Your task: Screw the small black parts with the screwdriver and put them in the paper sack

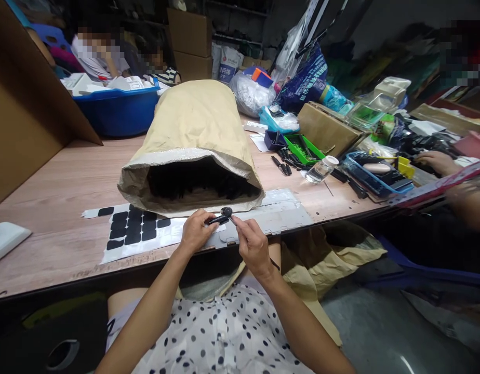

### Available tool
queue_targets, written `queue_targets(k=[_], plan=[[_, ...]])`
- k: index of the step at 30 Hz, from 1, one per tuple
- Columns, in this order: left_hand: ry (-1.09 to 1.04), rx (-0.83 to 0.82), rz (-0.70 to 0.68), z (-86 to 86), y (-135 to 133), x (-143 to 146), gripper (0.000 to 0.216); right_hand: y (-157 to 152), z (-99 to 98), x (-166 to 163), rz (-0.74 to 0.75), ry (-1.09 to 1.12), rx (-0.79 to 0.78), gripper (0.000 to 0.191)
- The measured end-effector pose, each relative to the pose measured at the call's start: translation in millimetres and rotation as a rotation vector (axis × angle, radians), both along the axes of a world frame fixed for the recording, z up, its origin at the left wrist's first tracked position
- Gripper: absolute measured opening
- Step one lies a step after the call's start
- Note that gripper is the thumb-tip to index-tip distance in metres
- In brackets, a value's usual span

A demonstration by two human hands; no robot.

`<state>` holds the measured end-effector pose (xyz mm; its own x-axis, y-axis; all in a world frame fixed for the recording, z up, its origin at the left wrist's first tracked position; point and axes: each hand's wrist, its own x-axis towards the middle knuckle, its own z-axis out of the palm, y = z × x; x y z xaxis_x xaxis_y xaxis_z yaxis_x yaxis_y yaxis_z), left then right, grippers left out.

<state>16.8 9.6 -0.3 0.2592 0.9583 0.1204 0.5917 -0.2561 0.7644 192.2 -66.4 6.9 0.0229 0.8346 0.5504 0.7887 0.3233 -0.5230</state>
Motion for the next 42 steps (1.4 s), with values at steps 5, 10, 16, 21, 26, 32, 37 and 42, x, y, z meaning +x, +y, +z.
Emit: queue_targets(k=[5, 10, 16, 21, 26, 32, 37, 42], plan=[[-0.014, -0.022, 0.009, 0.8, -1, 2, 0.014, 2, 2.9, -1, 0.024, 0.0, 0.009, 0.038], [-0.025, -0.017, 0.004, 0.7, -2, 2, 0.014, -1, 6.7, -6, 0.051, -0.001, 0.015, 0.037], [-0.011, 0.007, 0.002, 0.0, -2, 3, 0.014, 2, -1.8, -4, 0.038, -0.061, -0.031, 0.038], [0.039, 0.025, 0.037, -0.5, -3, 5, 0.011, 26, -3.6, 30, -0.1, -0.187, -0.032, 0.034], [0.064, 0.049, 0.013, -0.2, 1, 4, 0.008, 48, -18.1, 62, -0.123, -0.391, -0.014, 0.033], [-0.056, 0.172, -0.134, 10.5, -22, -7, 0.012, 51, -26.9, 60, -0.147, -0.399, 0.056, 0.03], [0.004, 0.103, -0.393, 1.6, -81, -21, 0.02, 49, -25.3, 56, -0.157, -0.392, 0.04, 0.029], [0.46, -0.289, -0.239, -26.1, -102, -17, 0.026, 50, -28.4, 55, -0.195, -0.4, 0.018, 0.027]])
